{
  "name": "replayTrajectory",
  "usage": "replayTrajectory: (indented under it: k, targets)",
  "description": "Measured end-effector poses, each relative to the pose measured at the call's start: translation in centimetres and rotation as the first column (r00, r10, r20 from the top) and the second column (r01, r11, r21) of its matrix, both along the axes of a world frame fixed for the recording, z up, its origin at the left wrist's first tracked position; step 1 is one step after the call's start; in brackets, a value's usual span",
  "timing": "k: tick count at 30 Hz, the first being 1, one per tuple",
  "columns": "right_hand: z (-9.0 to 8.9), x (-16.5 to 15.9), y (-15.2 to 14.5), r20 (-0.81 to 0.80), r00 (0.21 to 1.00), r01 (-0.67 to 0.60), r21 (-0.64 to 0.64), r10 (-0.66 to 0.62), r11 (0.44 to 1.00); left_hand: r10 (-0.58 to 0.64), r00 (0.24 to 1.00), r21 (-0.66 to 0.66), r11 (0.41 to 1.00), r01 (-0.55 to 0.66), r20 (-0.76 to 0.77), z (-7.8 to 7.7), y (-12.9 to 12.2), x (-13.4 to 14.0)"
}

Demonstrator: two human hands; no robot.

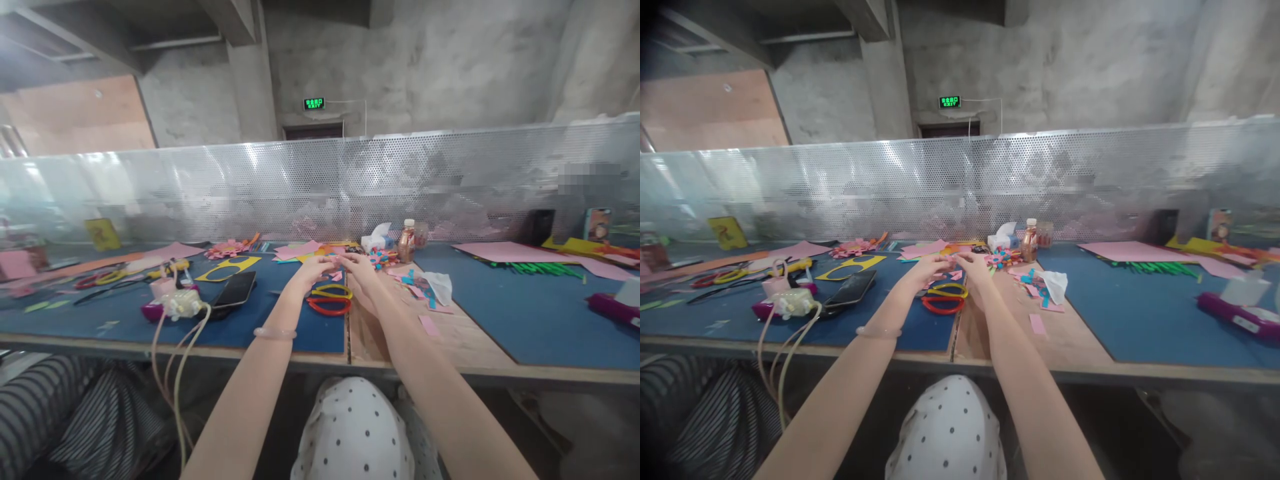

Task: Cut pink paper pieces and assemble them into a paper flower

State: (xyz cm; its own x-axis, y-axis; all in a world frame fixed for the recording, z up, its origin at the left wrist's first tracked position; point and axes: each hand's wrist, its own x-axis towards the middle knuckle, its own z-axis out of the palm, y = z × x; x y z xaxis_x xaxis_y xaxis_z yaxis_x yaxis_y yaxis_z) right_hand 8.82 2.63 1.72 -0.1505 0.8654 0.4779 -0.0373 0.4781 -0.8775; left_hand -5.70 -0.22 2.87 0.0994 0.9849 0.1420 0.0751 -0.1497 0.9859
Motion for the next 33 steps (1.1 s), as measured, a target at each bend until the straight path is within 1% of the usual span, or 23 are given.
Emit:
replayTrajectory:
  k: [3,5,9,16,19,22,25,27,30,33]
  targets:
    - [-0.04,0.11,-0.05,0.061,0.996,-0.064,0.024,0.062,0.998,-0.017,0.997,-0.007,1.000,0.016,-0.074,-0.02,-0.13,-0.01]
    - [-0.02,0.19,-0.17,0.091,0.993,-0.079,0.033,0.076,0.996,-0.016,0.993,0.003,1.000,0.017,-0.115,-0.03,-0.21,0.01]
    - [0.02,0.29,-0.29,0.107,0.994,-0.041,0.038,0.037,0.998,0.024,0.994,0.031,0.999,-0.021,-0.102,-0.13,-0.08,0.03]
    - [-0.16,0.41,0.09,0.111,0.994,-0.001,0.038,-0.004,0.999,-0.011,0.999,0.026,1.000,0.012,-0.045,-0.35,0.37,-0.13]
    - [-0.16,0.52,0.13,0.138,0.990,0.023,0.092,-0.035,0.996,0.000,0.999,0.016,1.000,0.001,-0.052,-0.26,0.16,-0.08]
    - [-0.07,0.57,0.04,0.186,0.978,0.067,0.171,-0.099,0.983,0.008,0.999,0.009,1.000,-0.008,-0.045,-0.12,-0.08,0.01]
    - [0.04,0.49,0.02,0.224,0.963,0.093,0.255,-0.153,0.962,0.002,1.000,0.010,1.000,-0.002,-0.028,-0.05,-0.14,0.08]
    - [0.09,0.36,0.07,0.257,0.945,0.112,0.331,-0.204,0.937,0.005,1.000,0.007,1.000,-0.005,-0.023,-0.02,-0.11,0.11]
    - [0.12,0.08,0.08,0.296,0.909,0.133,0.458,-0.293,0.879,0.033,0.999,-0.005,0.999,-0.033,-0.008,0.06,-0.10,0.17]
    - [0.04,-0.14,-0.05,0.283,0.891,0.152,0.553,-0.356,0.819,0.052,0.999,0.000,0.999,-0.052,0.010,0.16,-0.25,0.25]
